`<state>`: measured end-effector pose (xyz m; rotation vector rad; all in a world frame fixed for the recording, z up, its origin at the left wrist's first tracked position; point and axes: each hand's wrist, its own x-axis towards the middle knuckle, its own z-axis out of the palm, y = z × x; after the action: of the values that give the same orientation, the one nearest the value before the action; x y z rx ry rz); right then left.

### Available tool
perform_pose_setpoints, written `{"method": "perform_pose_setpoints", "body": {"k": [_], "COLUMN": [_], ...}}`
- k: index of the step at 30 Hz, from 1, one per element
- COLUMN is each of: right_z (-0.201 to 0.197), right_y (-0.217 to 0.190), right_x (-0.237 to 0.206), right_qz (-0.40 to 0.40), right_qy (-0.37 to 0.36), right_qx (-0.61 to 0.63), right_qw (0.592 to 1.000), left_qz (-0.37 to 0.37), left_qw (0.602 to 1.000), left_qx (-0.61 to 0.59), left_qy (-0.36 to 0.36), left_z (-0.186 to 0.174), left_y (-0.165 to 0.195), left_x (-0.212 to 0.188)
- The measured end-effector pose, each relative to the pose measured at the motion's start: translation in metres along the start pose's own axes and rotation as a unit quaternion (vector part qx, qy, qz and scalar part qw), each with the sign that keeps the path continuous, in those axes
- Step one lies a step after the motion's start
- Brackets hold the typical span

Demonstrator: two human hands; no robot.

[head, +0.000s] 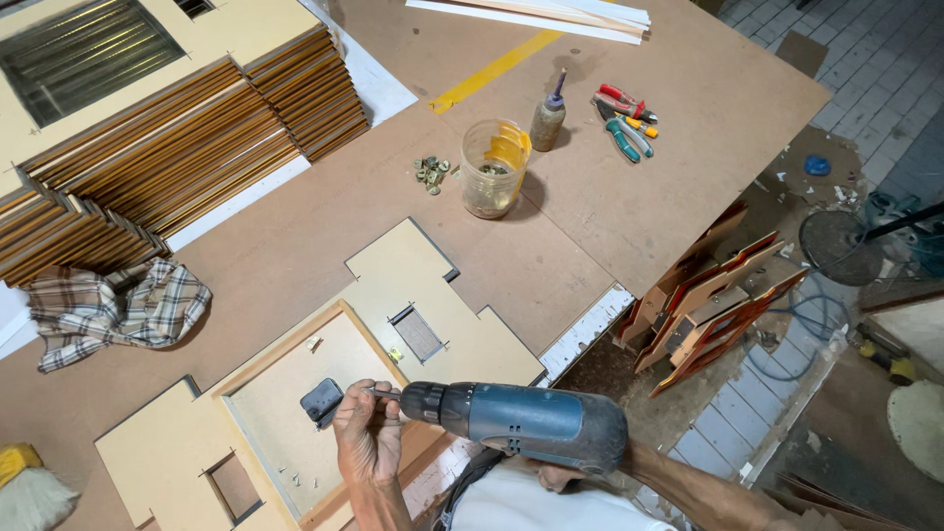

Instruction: The person uses a cordless drill to drive screws and fasten a clock movement into a wooden clock case on the workbench, picking up screws one at a time and driving them at different points around the frame. They then lift and flip the case over, wipe the glass face with a cloth, and hold up the finished clock.

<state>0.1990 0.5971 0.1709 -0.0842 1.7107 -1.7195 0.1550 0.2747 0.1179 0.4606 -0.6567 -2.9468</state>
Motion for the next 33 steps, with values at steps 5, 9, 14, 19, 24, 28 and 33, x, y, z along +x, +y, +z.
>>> {"method": "perform_pose_setpoints", "body": {"k": [5, 9, 14, 19, 24, 28, 33], "right_z": [0.006, 0.007, 0.010, 0.006, -0.020, -0.054, -0.094], "right_y": [0.015, 0.023, 0.041, 0.076, 0.092, 0.078, 0.072], "right_x": [0.001, 0.000, 0.004, 0.009, 0.016, 0.035, 0.061], "right_qz": [-0.013, -0.011, -0.014, 0.006, 0.096, 0.215, 0.227], "right_qy": [-0.007, -0.029, -0.063, -0.102, -0.132, -0.229, -0.304], "right_qx": [-0.013, 0.035, 0.122, 0.283, 0.329, 0.567, 0.553], "right_qw": [1.000, 0.999, 0.990, 0.954, 0.930, 0.762, 0.742], "left_qz": [-0.007, -0.021, -0.032, -0.048, -0.036, -0.010, 0.030], "left_qw": [1.000, 1.000, 0.999, 0.999, 0.999, 0.999, 0.995], "left_qx": [0.021, 0.010, -0.009, -0.014, 0.005, -0.032, -0.090], "left_qy": [0.008, -0.001, -0.003, 0.006, 0.009, 0.017, 0.009], "left_z": [-0.004, -0.008, -0.014, -0.023, -0.021, -0.009, 0.007], "left_y": [0.001, 0.002, 0.005, 0.014, 0.011, -0.005, -0.030], "left_x": [0.001, 0.001, 0.000, -0.002, 0.006, 0.012, 0.017]}}
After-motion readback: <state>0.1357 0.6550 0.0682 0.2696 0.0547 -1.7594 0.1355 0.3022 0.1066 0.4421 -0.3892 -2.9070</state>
